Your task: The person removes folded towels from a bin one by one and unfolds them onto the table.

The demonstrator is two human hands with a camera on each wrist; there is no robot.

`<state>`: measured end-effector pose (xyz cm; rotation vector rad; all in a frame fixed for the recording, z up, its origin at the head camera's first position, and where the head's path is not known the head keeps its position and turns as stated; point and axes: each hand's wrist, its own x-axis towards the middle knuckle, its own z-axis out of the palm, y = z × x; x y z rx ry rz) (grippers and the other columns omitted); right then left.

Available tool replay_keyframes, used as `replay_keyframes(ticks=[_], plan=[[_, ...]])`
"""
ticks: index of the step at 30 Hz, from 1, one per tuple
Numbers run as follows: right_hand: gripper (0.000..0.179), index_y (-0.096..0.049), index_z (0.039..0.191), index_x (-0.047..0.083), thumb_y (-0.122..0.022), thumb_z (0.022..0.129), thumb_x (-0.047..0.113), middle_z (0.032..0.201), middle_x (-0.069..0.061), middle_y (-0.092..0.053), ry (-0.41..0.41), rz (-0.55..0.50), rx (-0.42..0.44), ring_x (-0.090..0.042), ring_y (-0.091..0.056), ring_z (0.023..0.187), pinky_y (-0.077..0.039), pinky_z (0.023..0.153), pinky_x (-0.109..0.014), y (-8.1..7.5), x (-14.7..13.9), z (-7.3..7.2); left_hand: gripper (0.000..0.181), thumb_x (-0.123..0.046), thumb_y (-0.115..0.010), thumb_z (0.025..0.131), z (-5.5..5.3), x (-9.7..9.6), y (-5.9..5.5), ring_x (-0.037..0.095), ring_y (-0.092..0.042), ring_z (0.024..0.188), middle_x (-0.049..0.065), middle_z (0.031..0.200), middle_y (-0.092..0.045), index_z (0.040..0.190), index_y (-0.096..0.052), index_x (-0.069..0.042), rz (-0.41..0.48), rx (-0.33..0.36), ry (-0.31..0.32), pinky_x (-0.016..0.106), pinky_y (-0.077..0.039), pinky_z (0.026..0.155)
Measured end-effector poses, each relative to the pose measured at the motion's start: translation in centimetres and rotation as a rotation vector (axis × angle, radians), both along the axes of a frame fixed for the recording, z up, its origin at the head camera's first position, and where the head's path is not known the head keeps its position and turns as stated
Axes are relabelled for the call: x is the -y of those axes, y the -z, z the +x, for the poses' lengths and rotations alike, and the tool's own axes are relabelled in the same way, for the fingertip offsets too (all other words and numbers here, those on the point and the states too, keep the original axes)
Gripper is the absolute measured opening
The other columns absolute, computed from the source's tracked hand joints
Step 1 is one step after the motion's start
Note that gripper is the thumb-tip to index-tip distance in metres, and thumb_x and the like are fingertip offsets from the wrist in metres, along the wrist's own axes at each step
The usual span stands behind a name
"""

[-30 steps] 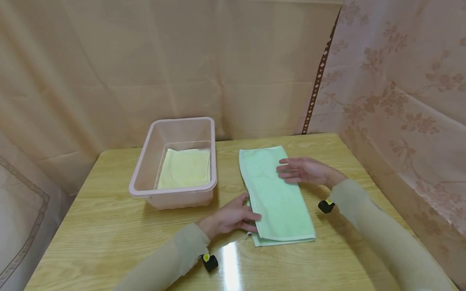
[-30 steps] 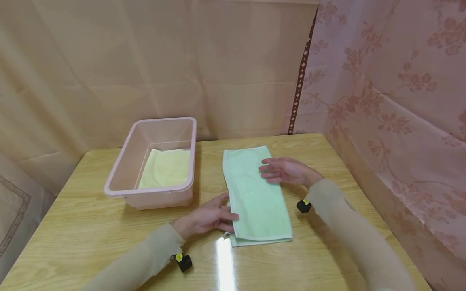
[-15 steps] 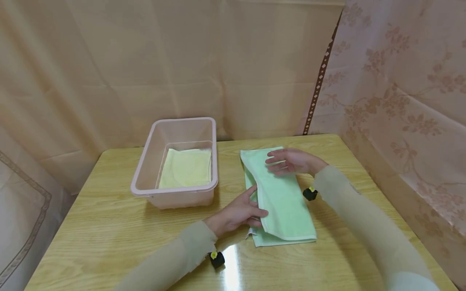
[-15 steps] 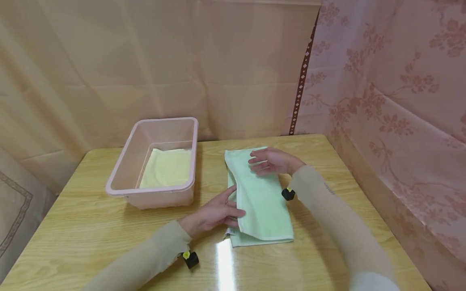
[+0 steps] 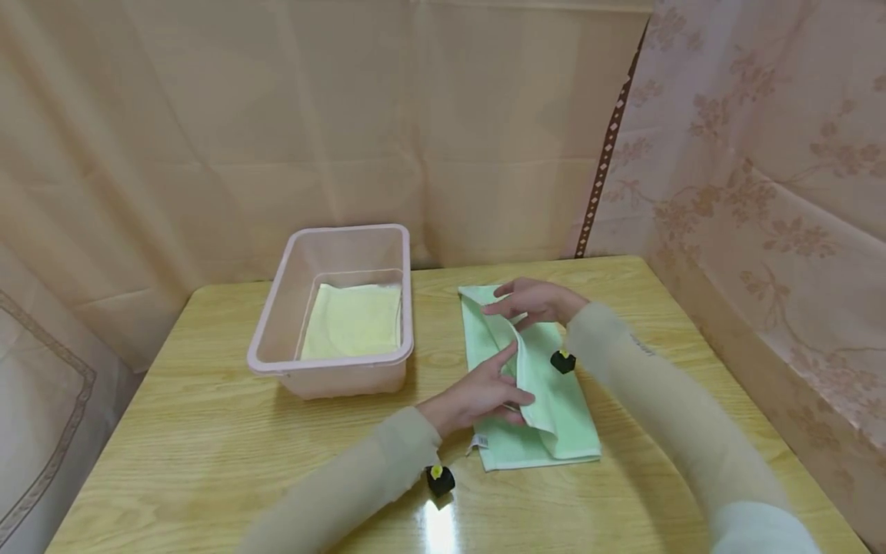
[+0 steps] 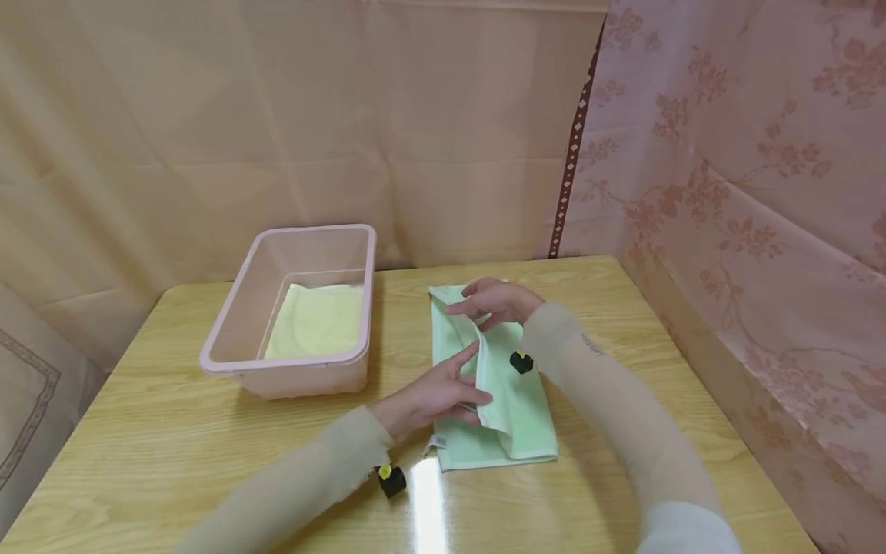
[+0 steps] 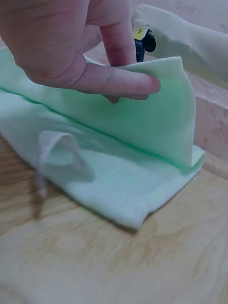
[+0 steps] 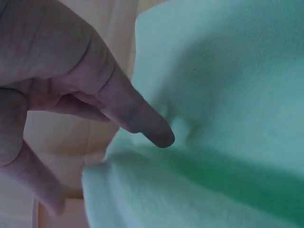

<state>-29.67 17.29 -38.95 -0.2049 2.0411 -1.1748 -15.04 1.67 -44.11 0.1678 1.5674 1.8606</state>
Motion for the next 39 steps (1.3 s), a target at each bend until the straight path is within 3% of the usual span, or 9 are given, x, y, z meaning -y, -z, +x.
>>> replay_keyframes(ticks=[3,6,11,15,20,31,35,39], plan=[[0.074,-0.028,0.156,-0.004,-0.068,0.098,0.018,0.155,-0.023,-0.038,0.009,0.033,-0.016,-0.036,-0.046,0.136,-0.049,0.103,-0.046,0.1,0.1,0.1,0.100,0.009,-0.066,0.092,-0.2,-0.7,0.0,0.022,-0.071,0.076,0.016,0.094,-0.070,0.165,-0.008,-0.027,0.004,0.006,-0.004,0.037,-0.061,0.072],[0.058,-0.035,0.152,-0.007,-0.059,0.100,0.004,0.146,-0.024,-0.048,0.040,-0.004,-0.001,-0.029,-0.059,0.118,-0.054,0.094,-0.039,0.3,0.0,0.0,0.097,0.009,-0.066,0.092,-0.3,-1.2,0.1,0.023,-0.072,0.081,0.016,0.101,-0.072,0.165,-0.011,-0.025,0.007,0.005,0.001,0.037,-0.061,0.074],[0.042,-0.048,0.143,-0.010,-0.050,0.102,-0.001,0.124,-0.021,-0.063,0.042,-0.087,0.014,-0.021,-0.064,0.099,-0.057,0.086,-0.035,0.8,-0.7,-0.3,0.084,0.009,-0.065,0.093,-0.3,-1.5,0.2,0.026,-0.073,0.088,0.014,0.110,-0.074,0.162,-0.026,-0.018,0.025,0.005,0.009,0.037,-0.061,0.076],[0.038,-0.051,0.140,-0.011,-0.050,0.104,0.002,0.117,-0.017,-0.064,0.063,-0.125,0.017,-0.021,-0.063,0.098,-0.056,0.085,-0.035,0.9,-1.3,-0.4,0.072,0.007,-0.065,0.094,-0.2,-1.7,0.3,0.026,-0.073,0.091,0.015,0.110,-0.074,0.157,-0.038,-0.012,0.039,0.008,0.010,0.036,-0.060,0.077],[0.041,-0.046,0.143,-0.011,-0.051,0.105,0.004,0.117,-0.014,-0.062,0.100,-0.163,0.027,-0.021,-0.062,0.099,-0.055,0.086,-0.035,0.9,-2.2,-0.5,0.065,0.005,-0.064,0.095,-0.1,-2.0,0.2,0.026,-0.072,0.097,0.014,0.115,-0.072,0.155,-0.042,-0.009,0.063,0.016,0.020,0.037,-0.060,0.081],[0.049,-0.033,0.151,-0.011,-0.046,0.106,0.004,0.118,-0.012,-0.062,0.108,-0.246,0.000,-0.019,-0.063,0.101,-0.055,0.087,-0.034,-0.8,-5.8,-0.4,0.054,-0.006,-0.064,0.099,-0.4,-2.6,0.3,0.023,-0.071,0.096,0.011,0.114,-0.072,0.151,-0.050,-0.013,0.081,-0.010,0.014,0.039,-0.060,0.080],[0.049,-0.032,0.151,-0.012,-0.046,0.107,0.005,0.116,-0.008,-0.064,0.102,-0.268,-0.015,-0.018,-0.064,0.101,-0.055,0.087,-0.034,-1.4,-7.3,-0.4,0.050,-0.014,-0.060,0.104,-0.4,-2.2,0.0,0.023,-0.069,0.100,0.010,0.118,-0.070,0.152,-0.048,-0.012,0.099,-0.036,0.069,0.044,-0.059,0.083],[0.049,-0.032,0.151,-0.012,-0.044,0.107,0.006,0.116,-0.007,-0.065,0.095,-0.269,-0.031,-0.018,-0.063,0.102,-0.054,0.088,-0.035,-1.8,-8.8,-0.3,0.050,-0.010,-0.058,0.104,0.0,-1.9,-0.6,0.025,-0.069,0.107,0.014,0.123,-0.069,0.153,-0.045,-0.008,0.072,-0.100,0.139,0.045,-0.058,0.087]])
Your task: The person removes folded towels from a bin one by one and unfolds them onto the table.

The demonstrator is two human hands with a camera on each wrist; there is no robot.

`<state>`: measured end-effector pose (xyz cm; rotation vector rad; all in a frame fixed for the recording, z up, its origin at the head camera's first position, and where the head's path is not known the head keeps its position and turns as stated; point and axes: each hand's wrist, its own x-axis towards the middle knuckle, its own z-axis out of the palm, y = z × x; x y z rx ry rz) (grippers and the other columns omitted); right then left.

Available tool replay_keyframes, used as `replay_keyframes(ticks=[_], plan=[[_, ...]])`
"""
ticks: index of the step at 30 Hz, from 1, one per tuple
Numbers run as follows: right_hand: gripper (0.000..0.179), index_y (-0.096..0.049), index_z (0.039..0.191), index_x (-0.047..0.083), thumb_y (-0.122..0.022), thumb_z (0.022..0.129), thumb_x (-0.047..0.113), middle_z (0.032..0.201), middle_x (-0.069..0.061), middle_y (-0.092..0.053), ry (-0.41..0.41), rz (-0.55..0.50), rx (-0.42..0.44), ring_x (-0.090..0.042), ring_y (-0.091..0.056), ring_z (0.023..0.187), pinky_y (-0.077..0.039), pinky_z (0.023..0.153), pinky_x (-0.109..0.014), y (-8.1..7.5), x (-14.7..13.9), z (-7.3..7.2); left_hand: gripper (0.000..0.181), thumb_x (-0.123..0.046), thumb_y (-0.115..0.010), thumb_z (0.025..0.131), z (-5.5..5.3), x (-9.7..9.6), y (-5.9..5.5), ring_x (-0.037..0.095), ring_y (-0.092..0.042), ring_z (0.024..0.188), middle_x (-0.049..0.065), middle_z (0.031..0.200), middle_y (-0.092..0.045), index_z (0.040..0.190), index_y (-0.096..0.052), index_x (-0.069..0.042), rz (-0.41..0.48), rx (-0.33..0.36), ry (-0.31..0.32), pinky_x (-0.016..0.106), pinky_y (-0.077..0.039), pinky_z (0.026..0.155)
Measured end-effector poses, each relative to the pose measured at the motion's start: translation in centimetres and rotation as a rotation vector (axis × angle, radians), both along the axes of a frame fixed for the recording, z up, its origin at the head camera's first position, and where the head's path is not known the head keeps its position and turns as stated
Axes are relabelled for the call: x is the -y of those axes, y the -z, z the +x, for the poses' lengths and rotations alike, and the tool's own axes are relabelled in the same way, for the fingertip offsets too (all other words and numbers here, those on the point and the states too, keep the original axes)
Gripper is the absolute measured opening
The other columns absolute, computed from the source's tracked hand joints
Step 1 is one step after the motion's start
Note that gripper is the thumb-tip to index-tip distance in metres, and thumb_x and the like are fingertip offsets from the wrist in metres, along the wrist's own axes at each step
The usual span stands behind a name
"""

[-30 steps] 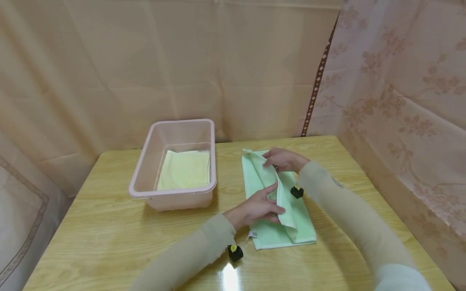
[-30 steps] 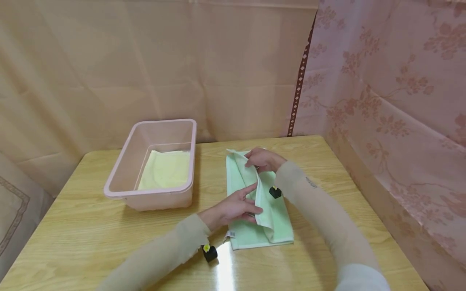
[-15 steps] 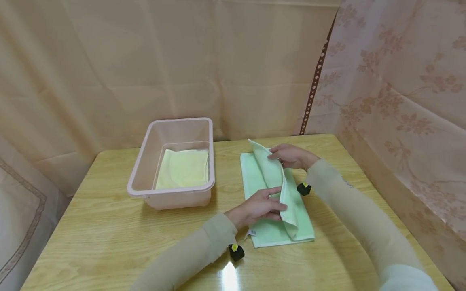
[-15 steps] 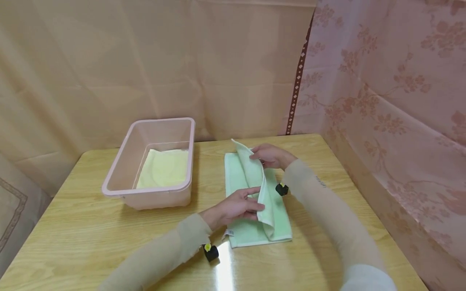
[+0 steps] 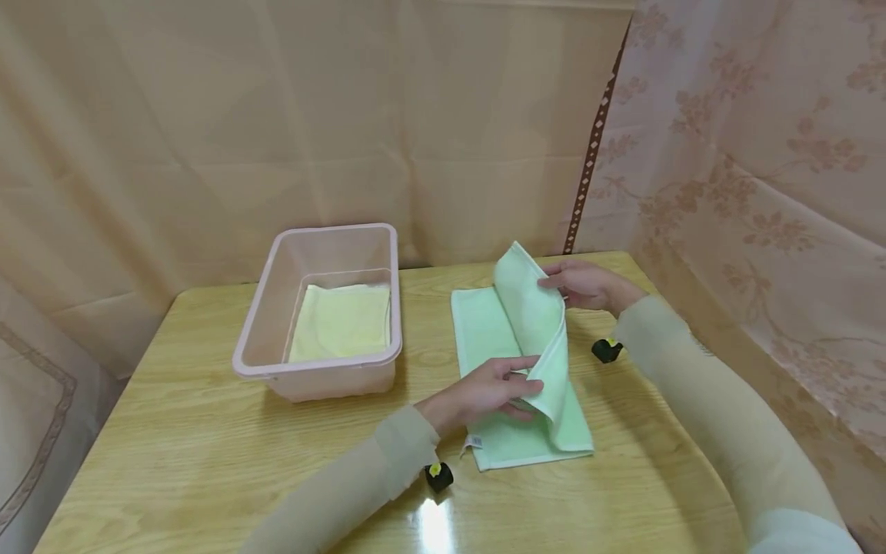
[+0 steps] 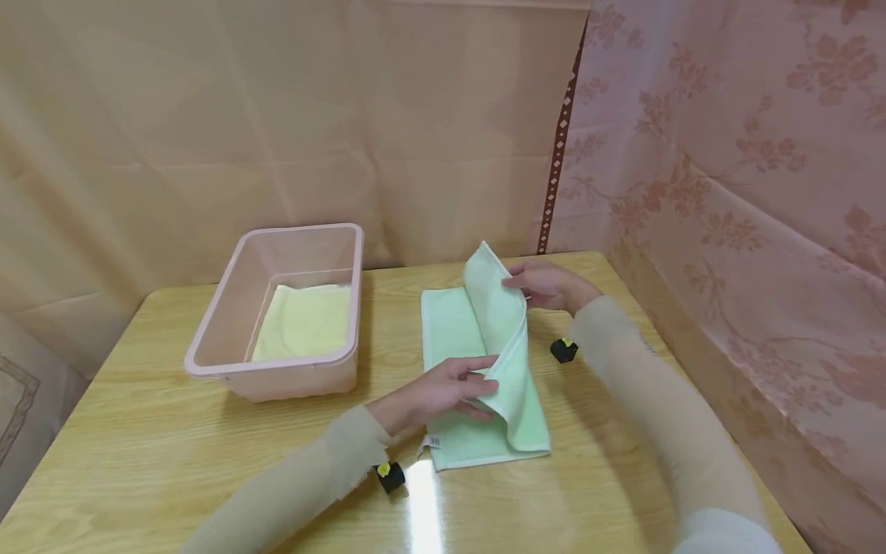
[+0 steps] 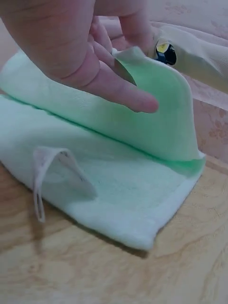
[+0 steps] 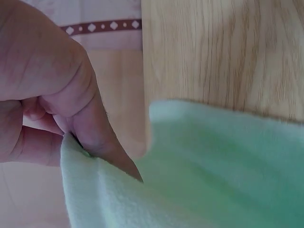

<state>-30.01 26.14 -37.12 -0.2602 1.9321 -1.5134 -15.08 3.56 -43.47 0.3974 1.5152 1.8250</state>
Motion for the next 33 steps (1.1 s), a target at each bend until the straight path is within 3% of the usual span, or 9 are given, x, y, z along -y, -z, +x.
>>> replay_keyframes(ticks=[5,12,18,22,24,26,30,31,33], plan=[[0.049,-0.029,0.152,-0.011,-0.041,0.109,0.006,0.114,-0.005,-0.066,0.032,-0.003,0.011,-0.017,-0.064,0.101,-0.054,0.088,-0.036,-0.2,-2.1,0.3,0.052,-0.002,-0.058,0.102,0.7,-1.7,-0.6,0.028,-0.069,0.109,0.017,0.128,-0.067,0.152,-0.043,0.000,-0.033,-0.070,0.003,0.040,-0.059,0.084],[0.052,-0.023,0.154,-0.012,-0.043,0.108,0.005,0.112,-0.004,-0.067,0.083,-0.007,0.025,-0.016,-0.066,0.099,-0.056,0.085,-0.035,-0.2,-5.0,0.6,0.054,-0.006,-0.060,0.102,2.1,-6.7,-1.3,0.032,-0.074,0.094,0.016,0.126,-0.069,0.153,-0.041,0.000,-0.094,-0.077,-0.029,0.033,-0.060,0.078],[0.051,-0.030,0.151,-0.012,-0.048,0.108,0.008,0.111,-0.002,-0.067,0.120,0.086,0.003,-0.016,-0.066,0.096,-0.056,0.084,-0.034,-0.2,-7.7,0.6,0.050,-0.013,-0.062,0.103,3.4,-10.2,-1.6,0.021,-0.072,0.099,0.010,0.123,-0.071,0.150,-0.048,-0.005,-0.105,-0.048,-0.022,0.033,-0.060,0.079],[0.051,-0.031,0.151,-0.010,-0.049,0.108,0.011,0.109,-0.001,-0.066,0.131,0.139,-0.004,-0.016,-0.065,0.095,-0.056,0.084,-0.035,0.2,-9.6,0.4,0.049,-0.018,-0.060,0.104,3.8,-10.5,-1.9,0.011,-0.068,0.106,0.005,0.126,-0.070,0.151,-0.049,-0.009,-0.113,-0.119,0.044,0.029,-0.059,0.081],[0.052,-0.031,0.152,-0.010,-0.048,0.108,0.012,0.109,-0.002,-0.065,0.134,0.185,-0.022,-0.017,-0.064,0.094,-0.056,0.083,-0.035,0.5,-10.7,0.4,0.048,-0.023,-0.059,0.105,3.8,-9.9,-2.1,0.005,-0.065,0.110,0.000,0.129,-0.068,0.152,-0.049,-0.013,-0.165,-0.253,0.100,0.024,-0.055,0.086],[0.050,-0.033,0.151,-0.010,-0.048,0.109,0.014,0.108,-0.002,-0.064,0.139,0.239,-0.047,-0.018,-0.063,0.093,-0.056,0.082,-0.035,0.7,-11.6,0.5,0.050,-0.030,-0.056,0.106,3.6,-9.0,-2.3,0.001,-0.060,0.117,-0.005,0.138,-0.062,0.154,-0.046,-0.018,-0.290,-0.460,0.173,0.019,-0.049,0.093],[0.051,-0.034,0.151,-0.010,-0.048,0.109,0.016,0.110,-0.002,-0.063,0.180,0.332,-0.066,-0.019,-0.060,0.094,-0.055,0.082,-0.034,1.1,-13.1,0.7,0.060,-0.046,-0.049,0.106,3.2,-6.6,-2.0,0.014,-0.038,0.144,-0.002,0.161,-0.037,0.160,-0.033,-0.026,-0.741,-0.950,0.285,0.031,-0.034,0.114],[0.051,-0.034,0.151,-0.010,-0.048,0.109,0.015,0.111,-0.002,-0.063,0.191,0.341,-0.065,-0.019,-0.060,0.095,-0.055,0.082,-0.035,1.3,-13.3,0.7,0.064,-0.051,-0.046,0.106,3.0,-5.9,-1.6,0.018,-0.029,0.149,0.000,0.165,-0.029,0.162,-0.027,-0.028,-0.858,-1.038,0.301,0.038,-0.030,0.117],[0.053,-0.032,0.153,-0.008,-0.048,0.109,0.015,0.114,-0.004,-0.063,0.219,0.353,-0.055,-0.020,-0.060,0.097,-0.055,0.083,-0.036,1.6,-13.7,0.8,0.069,-0.057,-0.040,0.105,2.8,-4.7,-0.7,0.026,-0.009,0.155,0.006,0.169,-0.014,0.164,-0.017,-0.031,-1.043,-1.133,0.300,0.052,-0.020,0.121]])
